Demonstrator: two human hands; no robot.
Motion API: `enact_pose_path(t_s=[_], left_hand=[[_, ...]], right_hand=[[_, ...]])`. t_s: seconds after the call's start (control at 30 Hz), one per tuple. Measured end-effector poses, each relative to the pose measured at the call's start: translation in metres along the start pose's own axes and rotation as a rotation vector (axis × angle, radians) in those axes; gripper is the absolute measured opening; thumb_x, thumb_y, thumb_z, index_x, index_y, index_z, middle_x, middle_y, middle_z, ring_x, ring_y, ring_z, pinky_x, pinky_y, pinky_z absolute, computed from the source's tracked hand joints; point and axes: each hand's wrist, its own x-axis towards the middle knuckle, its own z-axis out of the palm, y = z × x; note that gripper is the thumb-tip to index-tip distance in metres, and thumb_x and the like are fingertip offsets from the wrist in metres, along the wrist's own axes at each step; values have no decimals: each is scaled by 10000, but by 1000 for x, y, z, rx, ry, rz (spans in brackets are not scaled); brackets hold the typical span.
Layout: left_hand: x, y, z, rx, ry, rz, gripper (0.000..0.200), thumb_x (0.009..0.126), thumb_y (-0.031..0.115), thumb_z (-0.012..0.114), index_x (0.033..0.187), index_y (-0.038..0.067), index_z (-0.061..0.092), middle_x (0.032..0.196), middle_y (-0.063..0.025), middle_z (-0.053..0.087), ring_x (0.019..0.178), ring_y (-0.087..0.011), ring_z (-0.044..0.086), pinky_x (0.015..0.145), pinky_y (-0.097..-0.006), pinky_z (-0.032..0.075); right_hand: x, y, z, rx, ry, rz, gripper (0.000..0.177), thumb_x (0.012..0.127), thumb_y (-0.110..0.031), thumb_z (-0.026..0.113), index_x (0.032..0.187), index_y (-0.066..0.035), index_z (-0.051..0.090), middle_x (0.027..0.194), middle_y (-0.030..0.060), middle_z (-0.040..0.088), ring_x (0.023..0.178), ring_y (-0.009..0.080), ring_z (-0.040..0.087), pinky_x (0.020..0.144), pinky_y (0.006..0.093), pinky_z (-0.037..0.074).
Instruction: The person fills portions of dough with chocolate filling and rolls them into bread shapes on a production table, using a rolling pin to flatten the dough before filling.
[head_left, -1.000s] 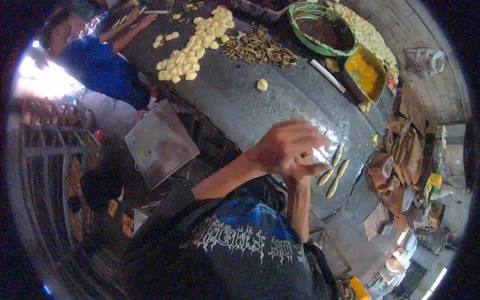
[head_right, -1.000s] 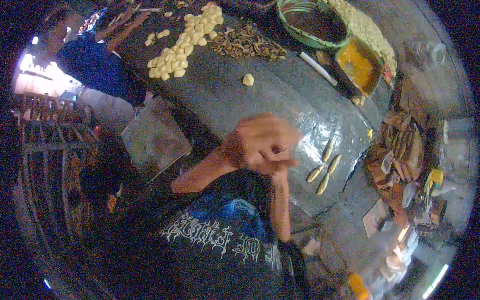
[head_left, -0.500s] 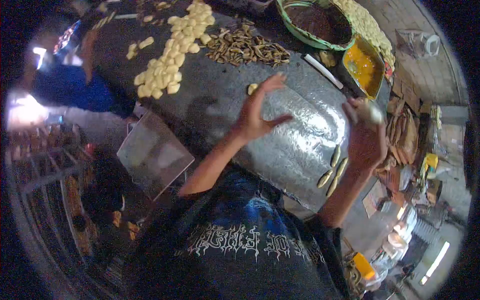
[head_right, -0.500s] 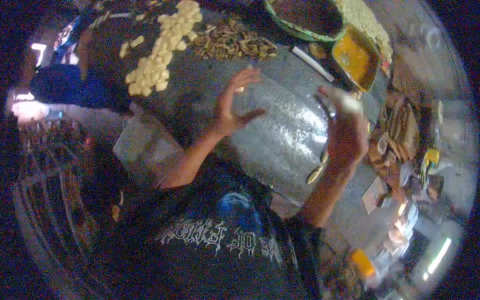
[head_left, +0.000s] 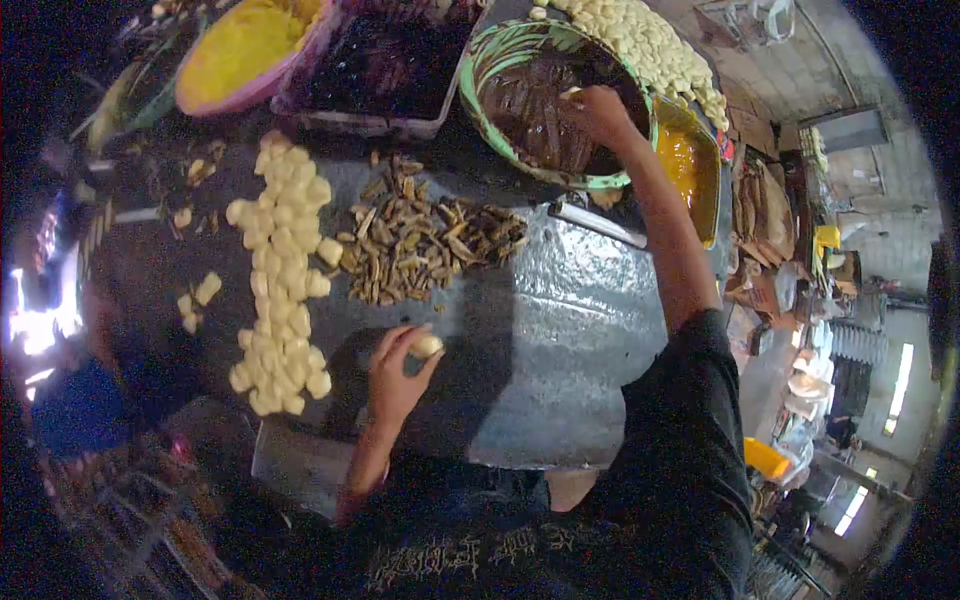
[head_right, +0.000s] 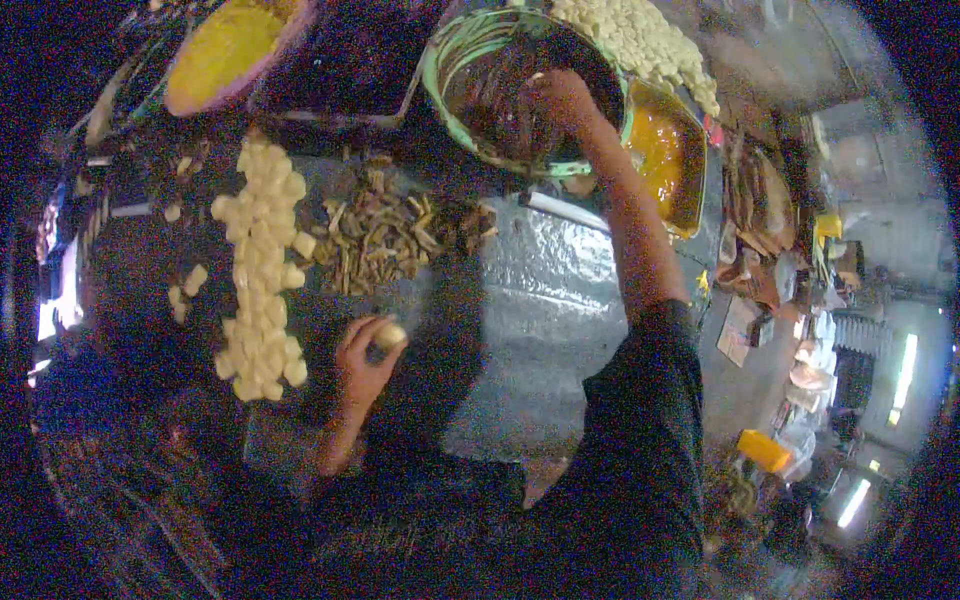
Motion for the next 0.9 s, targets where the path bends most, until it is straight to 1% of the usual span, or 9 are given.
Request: enact_pose_path(t_s=[0.1,0.27,0.4,0.5,0.6,0.67,0.73,0.83,0.9], left_hand=[[-9,-36,-22,31,-17,-91,564,744,182,879,1247,68,650,1190,-144,644,1085,-331,635,929,-441,516],[-16,-42,-36,-134,-5,-170,503,803,200,840,1241,53,639,1204,-138,649,1112,-307,631,946,-411,501],[-11,-31,-26,-97,51,-138,341,865,145,768,1168,32,660,1165,-143,670,1101,-307,646,956,-405,498],[-9,-14,-20,-95,70,-82,258,892,113,731,1126,22,672,1149,-145,681,1088,-304,657,949,-397,502],[-8,-2,-8,-140,102,-61,214,917,105,705,1112,20,678,1126,-138,695,1071,-295,669,932,-390,512],[-9,1,6,-220,125,-96,199,936,108,687,1117,25,680,1112,-132,703,1058,-282,676,918,-385,519],[-5,23,18,-335,37,-170,268,987,157,635,1225,35,645,1160,-123,705,1108,-253,668,944,-371,519],[7,74,41,-698,7,-27,420,1053,323,531,1327,9,580,1240,-104,687,1148,-252,658,992,-363,506],[7,103,62,-1081,-80,-143,529,1066,435,459,1323,-11,578,1188,-107,690,1050,-227,689,927,-332,545]], right_hand=[[20,3,44,-247,-114,-45,231,772,-263,730,922,-87,731,887,121,708,910,363,673,787,502,546],[-7,-38,19,-270,-320,-428,347,930,-217,521,1214,-61,645,1188,238,659,1013,355,680,935,481,535],[-6,-18,37,-538,-652,-568,355,897,-252,563,1170,-58,681,1078,182,701,949,294,696,866,464,537],[-6,3,25,24,-762,-256,404,946,-300,546,1283,-96,633,1093,163,704,925,267,698,793,444,551],[-20,-21,0,904,-472,364,517,1013,-436,481,1410,-110,540,1152,155,695,945,256,694,718,415,565],[-44,-60,-42,1450,-312,564,620,1017,-548,432,1412,-78,519,1179,156,686,940,268,698,679,402,569],[-75,-81,-73,1965,-286,488,752,992,-657,383,1356,-18,539,1198,164,673,905,297,711,650,396,572],[-157,-142,-96,2334,-209,271,853,975,-706,332,1465,-13,425,1375,184,568,889,325,714,534,345,552],[-223,-188,-94,2462,-146,195,889,964,-725,300,1470,0,395,1379,208,551,815,372,702,481,392,550]])
